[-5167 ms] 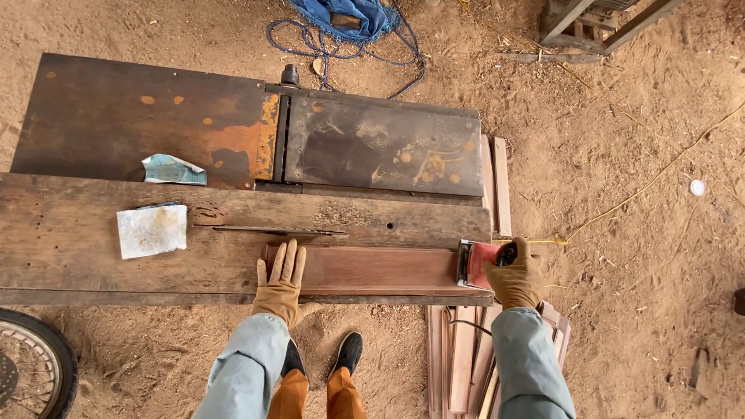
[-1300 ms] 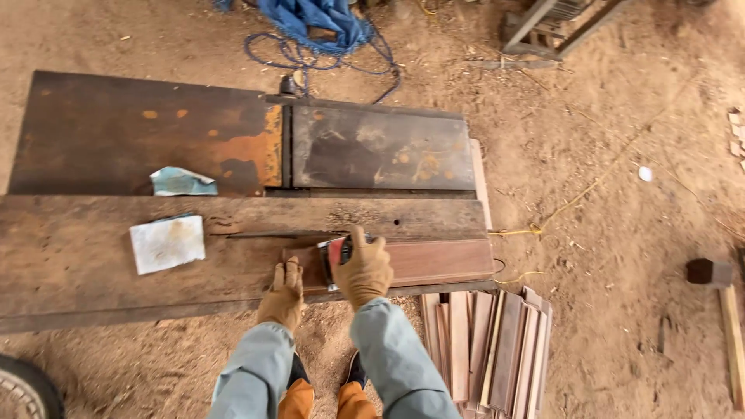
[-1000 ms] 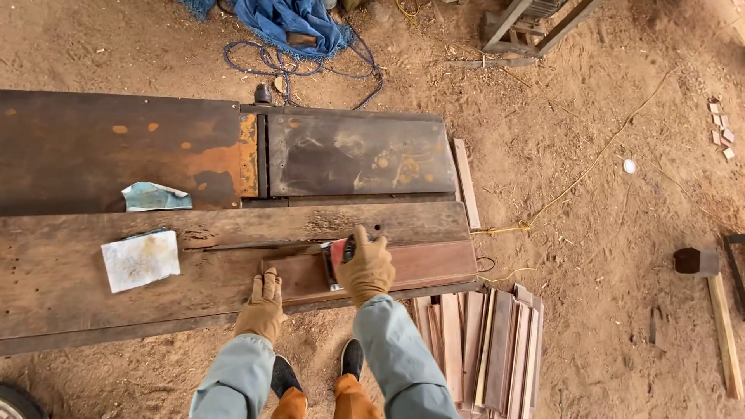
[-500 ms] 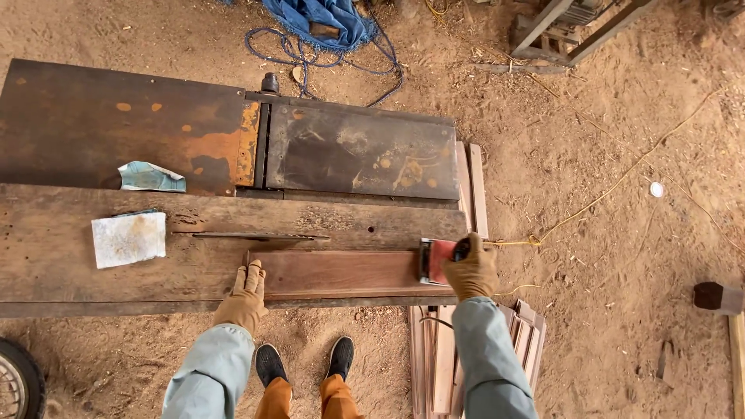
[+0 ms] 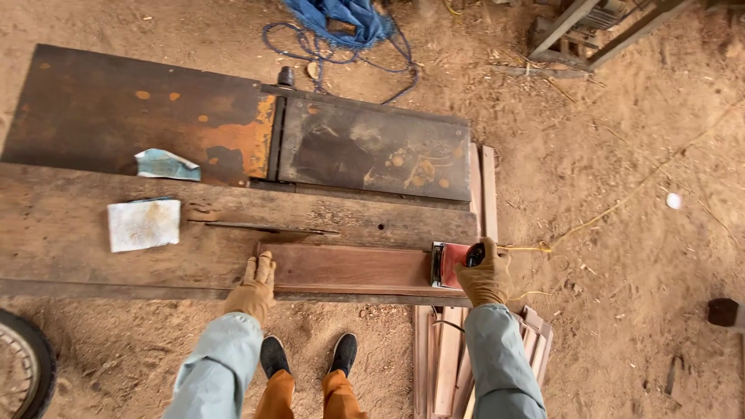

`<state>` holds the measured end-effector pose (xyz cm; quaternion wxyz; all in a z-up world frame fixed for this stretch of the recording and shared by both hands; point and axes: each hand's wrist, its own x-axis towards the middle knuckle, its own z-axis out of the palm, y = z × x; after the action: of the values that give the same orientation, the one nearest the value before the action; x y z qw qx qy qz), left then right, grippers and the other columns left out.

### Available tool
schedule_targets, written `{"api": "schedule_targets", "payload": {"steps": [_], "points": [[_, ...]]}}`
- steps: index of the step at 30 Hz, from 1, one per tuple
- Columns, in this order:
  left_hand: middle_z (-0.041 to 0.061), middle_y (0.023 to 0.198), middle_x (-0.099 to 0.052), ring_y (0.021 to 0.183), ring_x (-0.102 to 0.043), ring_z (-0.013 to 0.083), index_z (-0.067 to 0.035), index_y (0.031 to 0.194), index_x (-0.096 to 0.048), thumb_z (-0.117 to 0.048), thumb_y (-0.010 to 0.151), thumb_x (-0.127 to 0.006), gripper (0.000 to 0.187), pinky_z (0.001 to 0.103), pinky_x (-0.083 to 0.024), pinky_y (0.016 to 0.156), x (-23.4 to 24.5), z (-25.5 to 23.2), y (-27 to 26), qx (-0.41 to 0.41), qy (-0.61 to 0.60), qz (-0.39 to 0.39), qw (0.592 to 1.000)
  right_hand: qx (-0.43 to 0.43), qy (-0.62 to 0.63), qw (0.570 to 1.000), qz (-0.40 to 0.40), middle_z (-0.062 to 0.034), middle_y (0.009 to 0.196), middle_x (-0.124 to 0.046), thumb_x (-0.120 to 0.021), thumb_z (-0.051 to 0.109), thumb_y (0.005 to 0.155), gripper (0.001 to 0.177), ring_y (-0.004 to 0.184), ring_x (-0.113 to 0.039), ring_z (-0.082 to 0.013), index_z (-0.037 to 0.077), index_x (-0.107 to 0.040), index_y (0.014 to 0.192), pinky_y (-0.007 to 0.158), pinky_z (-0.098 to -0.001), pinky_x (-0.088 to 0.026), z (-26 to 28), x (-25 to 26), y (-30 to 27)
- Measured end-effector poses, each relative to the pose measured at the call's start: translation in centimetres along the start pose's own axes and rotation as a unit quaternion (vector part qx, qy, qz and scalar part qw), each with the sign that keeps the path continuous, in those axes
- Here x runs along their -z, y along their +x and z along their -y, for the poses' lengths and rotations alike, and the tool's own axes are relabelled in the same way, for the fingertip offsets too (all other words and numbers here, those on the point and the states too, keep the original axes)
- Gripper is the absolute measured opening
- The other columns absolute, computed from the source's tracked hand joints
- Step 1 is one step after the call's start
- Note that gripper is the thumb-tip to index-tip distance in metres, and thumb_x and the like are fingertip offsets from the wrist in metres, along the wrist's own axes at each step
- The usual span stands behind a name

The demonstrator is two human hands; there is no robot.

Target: Sanding a long wooden board with an electric hand sander in a workshop.

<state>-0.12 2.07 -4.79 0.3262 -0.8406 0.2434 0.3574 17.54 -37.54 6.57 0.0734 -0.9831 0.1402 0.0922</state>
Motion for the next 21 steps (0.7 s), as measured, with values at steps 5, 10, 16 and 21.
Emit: {"api": "schedule_targets", "payload": {"steps": [5,10,16,21], "points": [[0.031,0.165,-0.016,0.152,-0.015,0.0521,0.013,0.155,-0.021,-0.030,0.107,-0.043,0.068,0.059,-0.030,0.121,-3.2,-2.2,1.2,0.031,-0.044,-0.029,0.998,0.048,0.026,0.998,-0.034,-0.0226,0.117,-0.057,-0.086,0.036,0.068,0.065,0.095,-0.069,-0.0456,0.032,-0.054,0.125,0.077,-0.0534,-0.057,4.1,-1.9,-3.5],[0.033,0.162,-0.023,0.150,-0.020,0.0500,0.016,0.153,-0.026,-0.027,0.105,-0.044,0.067,0.057,-0.029,0.120,-2.3,-1.8,0.0,0.074,-0.084,-0.099,0.989,0.050,0.010,0.999,0.000,-0.0216,0.117,-0.058,-0.084,0.035,0.071,0.061,0.094,-0.071,-0.0440,0.033,-0.055,0.125,0.074,-0.0525,-0.059,9.7,-1.6,-7.4],[0.033,0.159,-0.032,0.146,-0.029,0.0487,0.014,0.151,-0.033,-0.009,0.100,-0.052,0.059,0.054,-0.033,0.117,-4.0,-2.8,1.2,0.128,-0.014,-0.168,0.977,0.067,-0.003,0.997,0.027,-0.0203,0.115,-0.058,-0.079,0.035,0.080,0.057,0.094,-0.072,-0.0422,0.034,-0.053,0.131,0.071,-0.0508,-0.061,15.3,-2.6,-11.2],[0.025,0.158,-0.036,0.146,-0.035,0.0388,0.000,0.160,-0.021,-0.018,0.099,-0.056,0.073,0.044,-0.036,0.121,3.2,3.5,-8.9,0.121,-0.302,-0.092,0.941,0.090,0.000,0.996,0.022,-0.0193,0.117,-0.058,-0.082,0.032,0.076,0.066,0.094,-0.072,-0.0416,0.036,-0.053,0.135,0.072,-0.0501,-0.060,19.2,-3.9,-14.1]]}}
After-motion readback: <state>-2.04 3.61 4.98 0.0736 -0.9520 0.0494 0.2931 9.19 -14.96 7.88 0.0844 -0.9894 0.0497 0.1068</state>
